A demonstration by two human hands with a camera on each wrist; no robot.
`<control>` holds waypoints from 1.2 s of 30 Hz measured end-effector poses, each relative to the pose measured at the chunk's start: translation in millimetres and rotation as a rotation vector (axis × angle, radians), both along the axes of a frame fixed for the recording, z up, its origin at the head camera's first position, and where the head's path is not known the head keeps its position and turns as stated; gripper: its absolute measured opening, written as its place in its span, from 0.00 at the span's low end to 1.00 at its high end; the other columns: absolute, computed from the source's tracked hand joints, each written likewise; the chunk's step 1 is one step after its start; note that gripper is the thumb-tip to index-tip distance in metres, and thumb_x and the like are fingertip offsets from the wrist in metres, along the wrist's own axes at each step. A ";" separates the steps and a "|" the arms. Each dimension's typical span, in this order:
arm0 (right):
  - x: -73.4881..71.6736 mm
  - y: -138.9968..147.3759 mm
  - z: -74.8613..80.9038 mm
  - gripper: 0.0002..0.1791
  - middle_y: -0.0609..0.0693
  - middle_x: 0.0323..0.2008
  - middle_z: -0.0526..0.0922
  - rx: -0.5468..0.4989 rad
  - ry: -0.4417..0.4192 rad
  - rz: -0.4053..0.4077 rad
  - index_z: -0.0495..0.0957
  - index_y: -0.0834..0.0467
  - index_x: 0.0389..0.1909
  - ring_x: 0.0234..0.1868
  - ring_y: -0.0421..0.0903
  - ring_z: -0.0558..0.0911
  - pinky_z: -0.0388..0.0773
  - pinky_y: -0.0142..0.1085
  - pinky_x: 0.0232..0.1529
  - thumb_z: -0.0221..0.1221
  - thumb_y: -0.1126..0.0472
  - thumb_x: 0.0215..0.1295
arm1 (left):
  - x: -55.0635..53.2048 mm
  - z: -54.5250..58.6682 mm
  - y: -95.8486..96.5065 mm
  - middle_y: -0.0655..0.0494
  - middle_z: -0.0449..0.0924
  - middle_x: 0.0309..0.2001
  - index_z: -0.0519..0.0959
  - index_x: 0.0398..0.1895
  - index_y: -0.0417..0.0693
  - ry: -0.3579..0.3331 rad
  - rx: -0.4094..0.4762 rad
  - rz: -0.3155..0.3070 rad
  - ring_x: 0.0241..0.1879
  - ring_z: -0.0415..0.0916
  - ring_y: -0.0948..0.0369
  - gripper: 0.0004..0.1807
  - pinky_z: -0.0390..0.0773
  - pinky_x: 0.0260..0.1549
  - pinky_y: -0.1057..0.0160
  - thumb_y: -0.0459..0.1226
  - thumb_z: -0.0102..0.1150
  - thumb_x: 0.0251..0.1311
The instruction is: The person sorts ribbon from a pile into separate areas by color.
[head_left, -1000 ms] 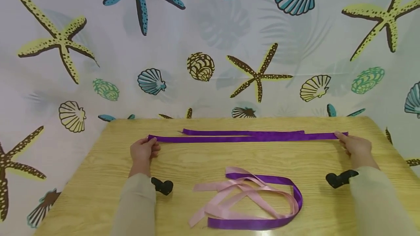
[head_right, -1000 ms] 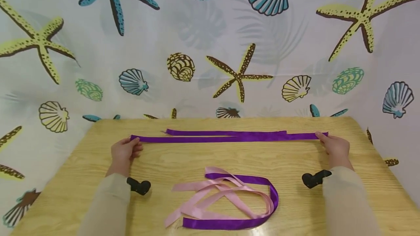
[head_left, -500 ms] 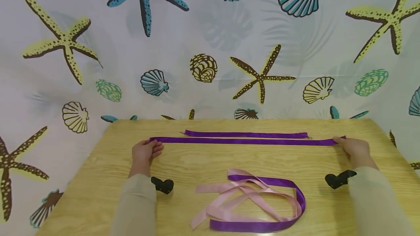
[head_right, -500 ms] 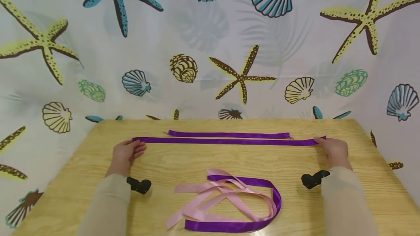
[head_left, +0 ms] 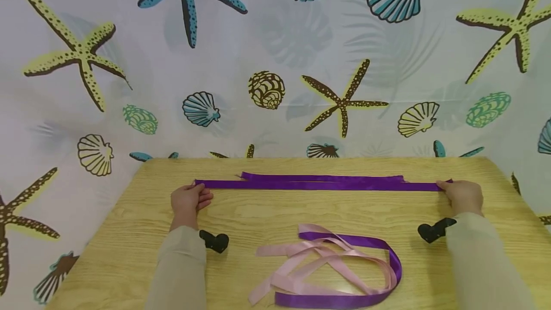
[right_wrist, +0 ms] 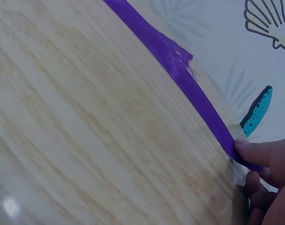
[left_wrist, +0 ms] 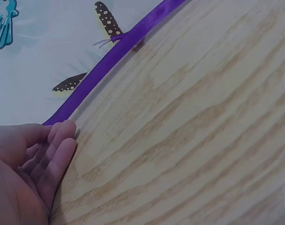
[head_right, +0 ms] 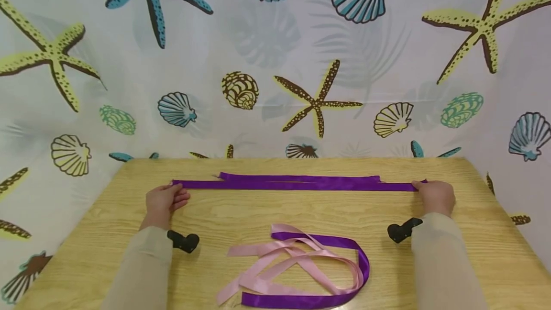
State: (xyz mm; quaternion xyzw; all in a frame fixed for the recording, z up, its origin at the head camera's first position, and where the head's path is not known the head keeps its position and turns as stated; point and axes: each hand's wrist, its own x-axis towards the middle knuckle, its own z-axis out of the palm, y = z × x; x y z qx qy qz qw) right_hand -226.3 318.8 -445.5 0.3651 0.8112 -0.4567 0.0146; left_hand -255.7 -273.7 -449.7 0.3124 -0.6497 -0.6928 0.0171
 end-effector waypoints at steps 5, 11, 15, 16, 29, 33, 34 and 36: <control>5.9 -3.2 0.4 0.33 0.69 0.53 0.72 0.102 0.023 0.031 0.72 0.75 0.52 0.48 0.61 0.71 0.67 0.51 0.53 0.55 0.46 0.64 | -1.3 3.3 3.9 0.55 0.81 0.24 0.64 0.63 0.38 -0.026 -0.029 0.009 0.25 0.82 0.61 0.23 0.80 0.30 0.64 0.35 0.50 0.66; 9.1 0.8 5.2 0.33 0.68 0.40 0.78 0.237 -0.036 0.105 0.77 0.72 0.39 0.37 0.58 0.74 0.71 0.43 0.32 0.53 0.41 0.63 | 1.5 9.4 8.5 0.55 0.80 0.25 0.66 0.61 0.37 -0.024 -0.064 0.011 0.25 0.82 0.61 0.21 0.80 0.30 0.64 0.35 0.50 0.66; 11.2 4.1 6.7 0.34 0.62 0.25 0.76 0.267 -0.049 0.141 0.75 0.70 0.30 0.29 0.54 0.74 0.67 0.39 0.24 0.52 0.38 0.62 | -1.3 8.0 9.1 0.56 0.80 0.23 0.66 0.61 0.39 -0.040 -0.083 0.008 0.25 0.82 0.62 0.22 0.80 0.29 0.64 0.36 0.51 0.66; 11.7 5.0 6.7 0.33 0.59 0.22 0.74 0.273 -0.056 0.150 0.74 0.69 0.28 0.26 0.52 0.73 0.65 0.38 0.22 0.51 0.38 0.62 | -2.2 7.5 9.1 0.56 0.80 0.23 0.65 0.61 0.40 -0.042 -0.089 0.006 0.24 0.82 0.62 0.22 0.80 0.29 0.64 0.37 0.50 0.66; 6.3 14.2 2.9 0.43 0.64 0.30 0.75 0.309 -0.148 0.198 0.74 0.72 0.35 0.29 0.55 0.74 0.68 0.41 0.25 0.37 0.32 0.65 | -3.2 6.2 9.1 0.55 0.80 0.22 0.58 0.65 0.34 -0.028 -0.151 0.006 0.23 0.81 0.62 0.29 0.80 0.28 0.65 0.45 0.43 0.69; 2.0 17.6 2.2 0.50 0.72 0.39 0.74 0.258 -0.147 0.192 0.74 0.75 0.39 0.37 0.63 0.74 0.70 0.50 0.35 0.23 0.32 0.66 | -3.8 5.2 7.7 0.56 0.79 0.20 0.50 0.67 0.34 -0.006 -0.137 0.007 0.21 0.81 0.61 0.32 0.80 0.27 0.65 0.48 0.38 0.70; 1.2 19.6 1.5 0.51 0.71 0.35 0.75 0.233 -0.142 0.188 0.75 0.74 0.34 0.36 0.63 0.74 0.70 0.49 0.36 0.20 0.32 0.65 | -3.2 4.9 7.2 0.56 0.79 0.20 0.49 0.68 0.33 0.000 -0.126 -0.001 0.21 0.81 0.62 0.33 0.80 0.27 0.65 0.48 0.36 0.70; 1.0 24.1 -0.7 0.52 0.64 0.26 0.76 0.137 -0.109 0.190 0.73 0.74 0.33 0.33 0.60 0.73 0.69 0.49 0.37 0.17 0.31 0.63 | -1.0 5.8 5.8 0.55 0.78 0.20 0.45 0.69 0.34 0.013 -0.087 -0.024 0.21 0.81 0.62 0.33 0.79 0.28 0.65 0.48 0.35 0.71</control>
